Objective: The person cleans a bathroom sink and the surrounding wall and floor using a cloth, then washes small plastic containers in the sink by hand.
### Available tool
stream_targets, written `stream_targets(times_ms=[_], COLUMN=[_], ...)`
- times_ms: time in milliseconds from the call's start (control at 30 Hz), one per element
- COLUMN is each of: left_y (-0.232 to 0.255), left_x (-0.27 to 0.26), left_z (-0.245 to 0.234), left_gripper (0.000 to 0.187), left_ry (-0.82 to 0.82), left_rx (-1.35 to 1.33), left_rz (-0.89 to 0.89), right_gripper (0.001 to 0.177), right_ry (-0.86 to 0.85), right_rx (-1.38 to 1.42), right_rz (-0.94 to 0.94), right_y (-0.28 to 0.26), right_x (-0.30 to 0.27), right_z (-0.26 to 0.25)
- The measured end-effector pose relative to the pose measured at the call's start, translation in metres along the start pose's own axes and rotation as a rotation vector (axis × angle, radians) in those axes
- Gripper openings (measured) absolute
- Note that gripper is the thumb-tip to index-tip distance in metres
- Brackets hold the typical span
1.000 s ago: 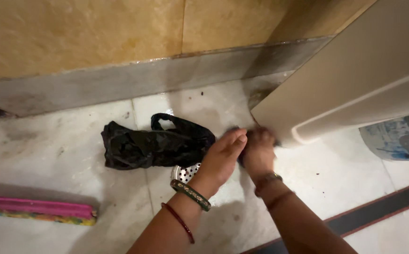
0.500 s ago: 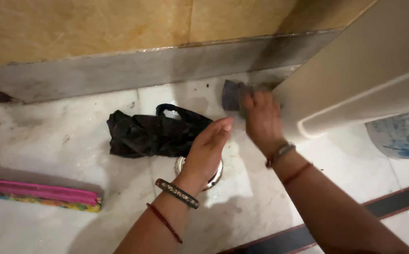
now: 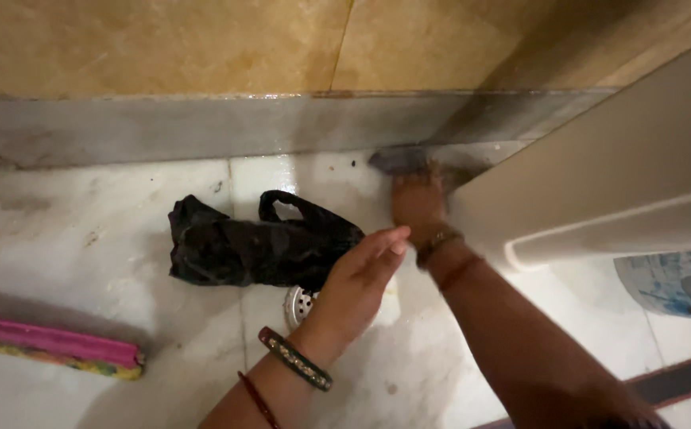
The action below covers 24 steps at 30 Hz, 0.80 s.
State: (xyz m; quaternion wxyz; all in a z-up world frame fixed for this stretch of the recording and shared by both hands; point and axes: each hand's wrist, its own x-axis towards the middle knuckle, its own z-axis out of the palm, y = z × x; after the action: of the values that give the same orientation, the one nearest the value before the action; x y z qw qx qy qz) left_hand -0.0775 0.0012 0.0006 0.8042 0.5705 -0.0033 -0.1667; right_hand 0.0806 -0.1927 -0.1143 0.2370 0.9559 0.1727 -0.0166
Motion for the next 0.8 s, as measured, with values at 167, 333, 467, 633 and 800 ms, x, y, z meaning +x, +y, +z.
stream_targets(times_ms=[167,333,467,633,800], left_y=[-0.006,-0.015,-0.011,-0.005,-0.005], left_x=[0.003,0.003,0.014,-0.001,-0.024], left_z=[0.001,-0.007,-0.014,-0.018,-0.017], left_gripper=[0.048,0.049,0.049,0.048,0.045], left_ry=[-0.013,0.01,0.049,0.061,0.078], left_rx=[-0.088,-0.118,-0.087,-0.022,0.015], left_rz=[0.051,0.081,0.028,0.072,-0.093], right_gripper=[0.049,0.069,0.039,0.053,0.044], right_ry=[-0.08,0.193,0.005,0.004,0.061], right_rx=[-0.03,0.346,0.748,0.794,0.644], right_rz=[0.083,0.35,0.077,0.021,0.232], right_y=[0.031,0.019,-0.022,-0.034,-0.011], right_x=[0.056,0.045,-0.028,-0.166,-0.191], right_z=[0.034,0.023,-0.013,-0.044,-0.031])
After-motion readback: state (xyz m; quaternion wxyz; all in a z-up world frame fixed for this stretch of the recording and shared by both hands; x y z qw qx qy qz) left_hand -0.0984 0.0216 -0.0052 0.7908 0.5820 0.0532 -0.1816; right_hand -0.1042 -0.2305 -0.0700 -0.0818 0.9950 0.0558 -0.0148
